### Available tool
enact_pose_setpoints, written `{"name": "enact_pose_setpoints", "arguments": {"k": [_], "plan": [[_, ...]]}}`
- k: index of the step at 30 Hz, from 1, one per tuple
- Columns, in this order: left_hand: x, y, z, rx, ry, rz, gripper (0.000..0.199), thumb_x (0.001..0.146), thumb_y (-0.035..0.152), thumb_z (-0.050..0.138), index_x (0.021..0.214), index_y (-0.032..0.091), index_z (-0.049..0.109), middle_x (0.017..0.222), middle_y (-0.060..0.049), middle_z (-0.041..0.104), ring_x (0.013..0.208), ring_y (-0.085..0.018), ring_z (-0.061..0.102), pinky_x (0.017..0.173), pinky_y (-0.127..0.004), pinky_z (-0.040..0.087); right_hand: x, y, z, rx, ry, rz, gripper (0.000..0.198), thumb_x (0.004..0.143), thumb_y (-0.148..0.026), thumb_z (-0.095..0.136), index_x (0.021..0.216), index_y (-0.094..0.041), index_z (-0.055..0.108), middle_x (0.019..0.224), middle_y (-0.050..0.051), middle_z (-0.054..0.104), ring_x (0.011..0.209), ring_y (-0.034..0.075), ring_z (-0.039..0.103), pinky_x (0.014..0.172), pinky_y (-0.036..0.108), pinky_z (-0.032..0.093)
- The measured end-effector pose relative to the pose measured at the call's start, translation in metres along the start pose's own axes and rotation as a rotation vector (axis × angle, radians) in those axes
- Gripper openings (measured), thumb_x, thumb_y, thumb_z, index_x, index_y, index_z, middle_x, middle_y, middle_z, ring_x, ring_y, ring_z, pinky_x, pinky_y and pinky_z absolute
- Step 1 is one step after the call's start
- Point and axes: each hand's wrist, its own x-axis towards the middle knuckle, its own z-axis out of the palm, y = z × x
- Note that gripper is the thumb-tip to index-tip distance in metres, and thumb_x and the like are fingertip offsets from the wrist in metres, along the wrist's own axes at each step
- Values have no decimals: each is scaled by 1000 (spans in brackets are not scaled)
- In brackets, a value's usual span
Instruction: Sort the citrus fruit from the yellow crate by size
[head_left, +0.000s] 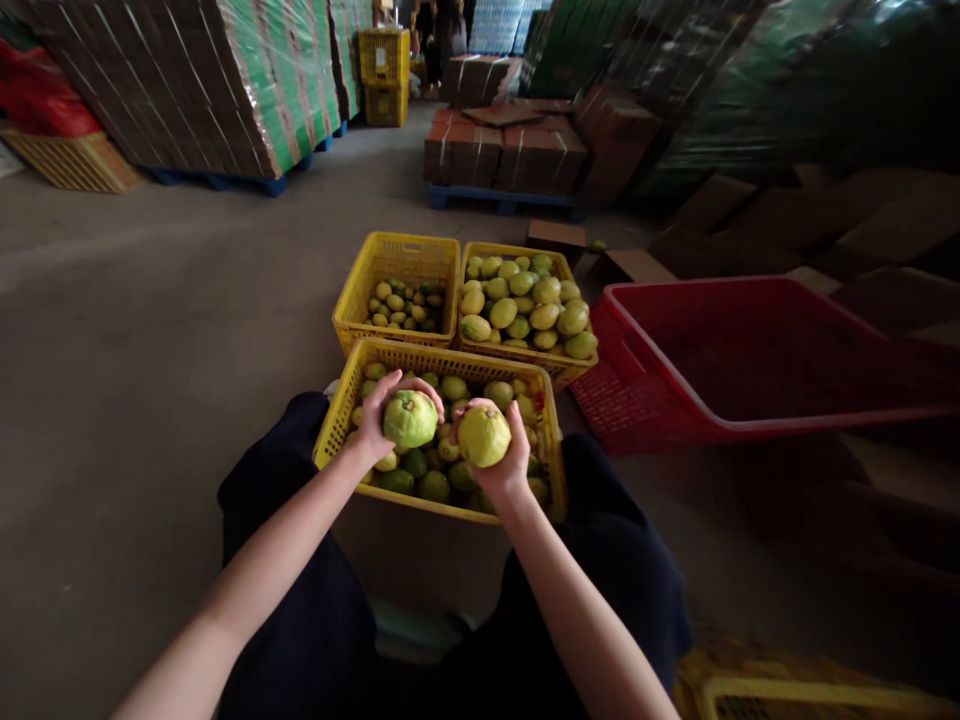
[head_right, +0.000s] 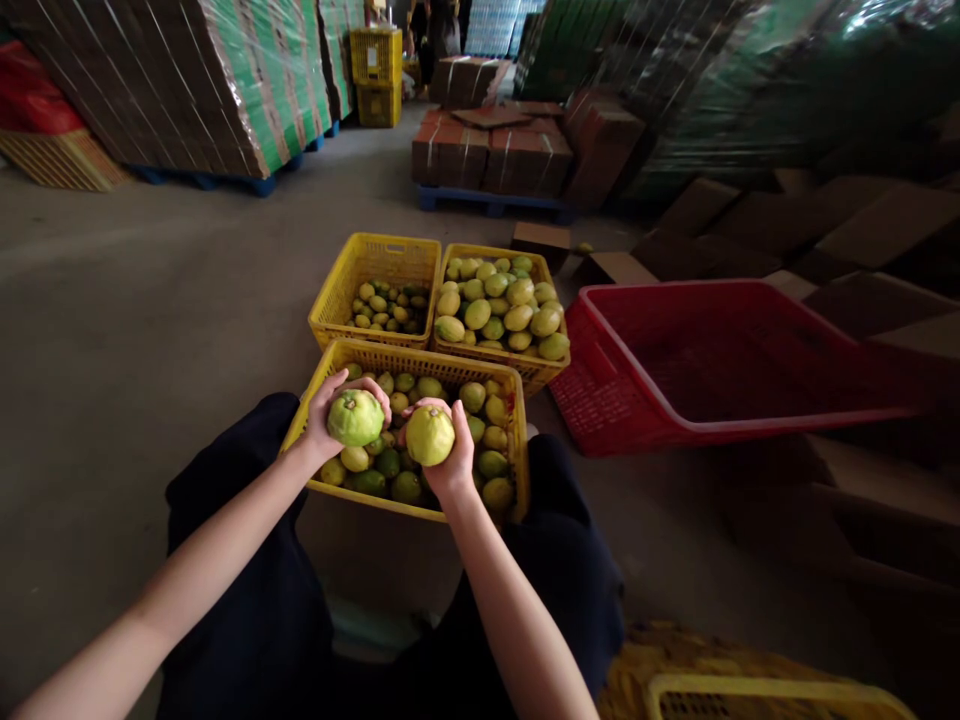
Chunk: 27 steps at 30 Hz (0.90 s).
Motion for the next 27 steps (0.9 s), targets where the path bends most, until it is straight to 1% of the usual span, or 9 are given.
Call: {"name": "enact_pose_setpoints", "arguments": {"k": [2,4,6,8,11,14,17,21,27], "plan": [[-1,-2,-1,108,26,70,46,84,51,49,62,16,70,65,-10,67,69,-24,66,62,-31,50,0,1,0,-56,34,-80,43,75,-67,57,76,-25,63,73,3,67,75,24,66,67,37,54],[-1,-8,-3,204,50,160,44,82,49,51,63,15,72,67,-10,69,66,-21,64,63,-30,48,-1,5,0,-145,53,-193,35,76,-59,60,76,-24,65,76,3,67,78,23,65,74,37,53],[-1,-15,-5,266,51,219,43,82,47,51,64,15,73,68,-9,70,64,-19,62,65,-29,46,-2,10,-2,-271,31,-302,28,76,-51,63,75,-23,68,78,3,68,81,23,62,79,36,50],[-1,-22,-6,285,31,220,45,84,47,49,63,16,73,67,-9,69,63,-19,60,65,-29,45,-3,13,-4,-365,-15,-352,26,78,-47,62,74,-23,71,77,3,68,80,23,60,79,34,48],[-3,-27,-8,276,-1,187,49,85,48,46,63,15,75,66,-9,69,62,-19,59,66,-30,45,-5,12,-10,-434,-90,-349,29,78,-49,60,75,-23,74,77,3,68,78,24,60,77,35,46],[-5,-27,-7,263,0,160,47,84,47,48,63,15,75,67,-9,69,63,-19,59,66,-30,45,-5,8,-14,-510,-133,-344,32,77,-52,61,77,-23,75,78,4,69,78,25,60,77,36,46],[-5,-25,-6,228,20,137,43,83,46,50,63,15,74,67,-8,69,64,-19,60,66,-30,45,-4,8,-15,-502,-136,-326,35,77,-54,60,77,-23,75,78,4,68,79,25,61,77,37,46],[-4,-20,-4,215,46,144,43,82,47,50,62,16,73,66,-9,69,68,-21,63,67,-30,46,-4,12,-12,-475,-131,-296,37,76,-56,59,75,-23,75,77,5,67,79,26,60,77,37,46],[-2,-18,-6,229,41,149,46,82,44,49,50,17,68,86,-10,74,87,-24,66,74,-31,48,-3,15,-9,-394,-96,-246,38,76,-57,58,72,-22,73,78,4,70,78,25,62,75,36,49]]}}
